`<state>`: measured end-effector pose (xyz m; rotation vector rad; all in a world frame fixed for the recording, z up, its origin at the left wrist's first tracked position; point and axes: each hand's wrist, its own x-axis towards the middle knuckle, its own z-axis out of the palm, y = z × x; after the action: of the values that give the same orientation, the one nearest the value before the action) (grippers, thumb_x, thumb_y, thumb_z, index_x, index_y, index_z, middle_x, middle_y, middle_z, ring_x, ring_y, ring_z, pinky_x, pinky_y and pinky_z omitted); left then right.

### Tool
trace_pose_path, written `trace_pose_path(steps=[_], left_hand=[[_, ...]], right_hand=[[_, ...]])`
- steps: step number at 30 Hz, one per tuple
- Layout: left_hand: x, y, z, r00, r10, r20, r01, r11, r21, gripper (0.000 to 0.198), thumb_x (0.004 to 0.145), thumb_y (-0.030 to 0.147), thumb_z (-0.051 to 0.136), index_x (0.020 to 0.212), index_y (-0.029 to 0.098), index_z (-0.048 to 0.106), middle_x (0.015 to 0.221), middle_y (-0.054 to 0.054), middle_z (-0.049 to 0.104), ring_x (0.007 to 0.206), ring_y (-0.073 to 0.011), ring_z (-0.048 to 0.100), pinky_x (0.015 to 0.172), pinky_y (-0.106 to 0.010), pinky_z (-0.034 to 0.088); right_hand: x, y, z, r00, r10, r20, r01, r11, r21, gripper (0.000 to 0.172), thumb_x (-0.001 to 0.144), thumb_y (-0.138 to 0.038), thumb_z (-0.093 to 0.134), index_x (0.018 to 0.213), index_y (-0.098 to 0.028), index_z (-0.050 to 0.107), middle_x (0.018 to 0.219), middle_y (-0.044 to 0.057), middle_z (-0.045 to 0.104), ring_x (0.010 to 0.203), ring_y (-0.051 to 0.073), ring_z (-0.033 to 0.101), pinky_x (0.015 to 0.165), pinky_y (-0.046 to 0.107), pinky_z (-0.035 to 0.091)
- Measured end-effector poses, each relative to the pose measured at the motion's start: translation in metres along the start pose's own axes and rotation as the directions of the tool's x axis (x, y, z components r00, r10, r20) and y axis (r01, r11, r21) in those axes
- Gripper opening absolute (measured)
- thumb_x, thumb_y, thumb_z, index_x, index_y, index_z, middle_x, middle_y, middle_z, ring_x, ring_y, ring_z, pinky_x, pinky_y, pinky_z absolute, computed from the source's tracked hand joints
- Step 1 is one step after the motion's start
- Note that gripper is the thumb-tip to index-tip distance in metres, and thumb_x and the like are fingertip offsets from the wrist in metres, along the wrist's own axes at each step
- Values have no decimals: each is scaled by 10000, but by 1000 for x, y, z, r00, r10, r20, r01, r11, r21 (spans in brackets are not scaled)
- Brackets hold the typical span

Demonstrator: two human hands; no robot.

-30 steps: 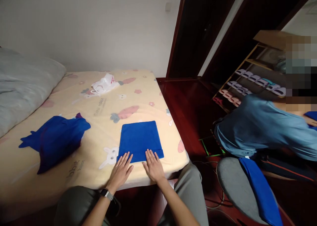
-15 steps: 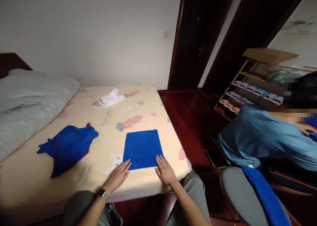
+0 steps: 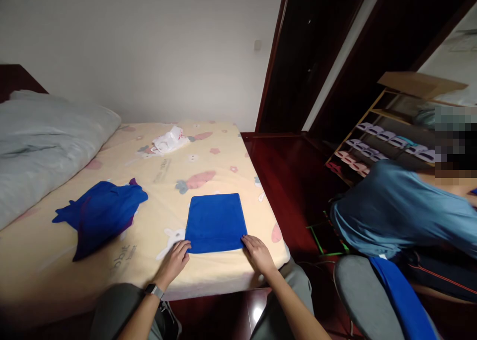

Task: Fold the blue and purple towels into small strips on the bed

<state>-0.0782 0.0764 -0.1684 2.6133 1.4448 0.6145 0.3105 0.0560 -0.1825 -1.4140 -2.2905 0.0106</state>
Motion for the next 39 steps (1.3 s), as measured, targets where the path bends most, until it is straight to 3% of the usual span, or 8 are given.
trace_pose_path(steps=[7, 17, 25, 27, 31, 35, 39], left_hand=[[2, 1, -9, 1000, -1, 21, 0, 1000, 29, 392, 893, 103, 410, 1166, 246, 652, 1266, -45, 666, 1191, -214, 600, 1042, -424, 494], [2, 1, -17, 999, 32, 27, -33, 999, 43, 375, 908, 113, 439, 1199, 236, 642, 1277, -49, 670, 1218, -207, 595, 1059, -413, 491], [-10, 14, -51, 988, 98, 121, -95, 995, -26, 356, 919, 112, 452, 1177, 260, 647, 1150, -49, 716, 1094, -194, 656, 998, -385, 514], [-15, 16, -53, 989, 57, 136, -44, 994, -97, 334, 909, 144, 493, 1166, 285, 652, 1100, -33, 731, 1038, -191, 678, 939, -355, 539], [-17, 12, -42, 978, -162, 129, 193, 939, -283, 258, 943, 297, 493, 1141, 286, 656, 1016, -23, 748, 919, -178, 711, 818, -297, 569], [-11, 11, -23, 945, -323, 51, 316, 862, -397, 347, 969, 448, 433, 1166, 241, 630, 906, -41, 732, 802, -180, 708, 730, -293, 571], [-11, 19, -9, 921, -387, -48, 341, 859, -383, 427, 969, 495, 423, 1253, 210, 566, 866, -48, 696, 740, -185, 687, 707, -320, 570]], right_hand=[[-9, 10, 3, 1000, -1, 2, 1, 996, 90, 454, 962, -129, 432, 1392, -229, 534, 1353, 86, 621, 1240, 236, 593, 1031, 453, 529], [-2, 14, -3, 999, -18, 43, 14, 995, 95, 394, 959, -164, 463, 1317, -244, 606, 1289, 88, 664, 1188, 255, 628, 989, 452, 551], [-16, 16, -29, 983, -80, 168, 60, 991, 120, 475, 888, -79, 500, 1321, -245, 598, 1294, 79, 663, 1188, 235, 627, 1018, 417, 523], [-20, 13, -35, 977, -43, 210, 7, 986, 169, 478, 884, -76, 479, 1313, -244, 603, 1285, 74, 669, 1181, 226, 631, 1016, 406, 518], [-15, 6, -39, 965, 106, 241, -182, 930, 320, 369, 930, -188, 453, 1245, -234, 639, 1232, 67, 696, 1113, 219, 665, 972, 368, 528], [0, 1, -29, 919, 351, 179, -394, 811, 434, 343, 959, -344, 423, 1174, -226, 663, 1074, 59, 744, 933, 227, 714, 831, 351, 568], [6, 0, -9, 881, 473, 33, -440, 791, 425, 386, 966, -410, 404, 1078, -183, 696, 1011, 114, 734, 929, 264, 691, 853, 398, 550]])
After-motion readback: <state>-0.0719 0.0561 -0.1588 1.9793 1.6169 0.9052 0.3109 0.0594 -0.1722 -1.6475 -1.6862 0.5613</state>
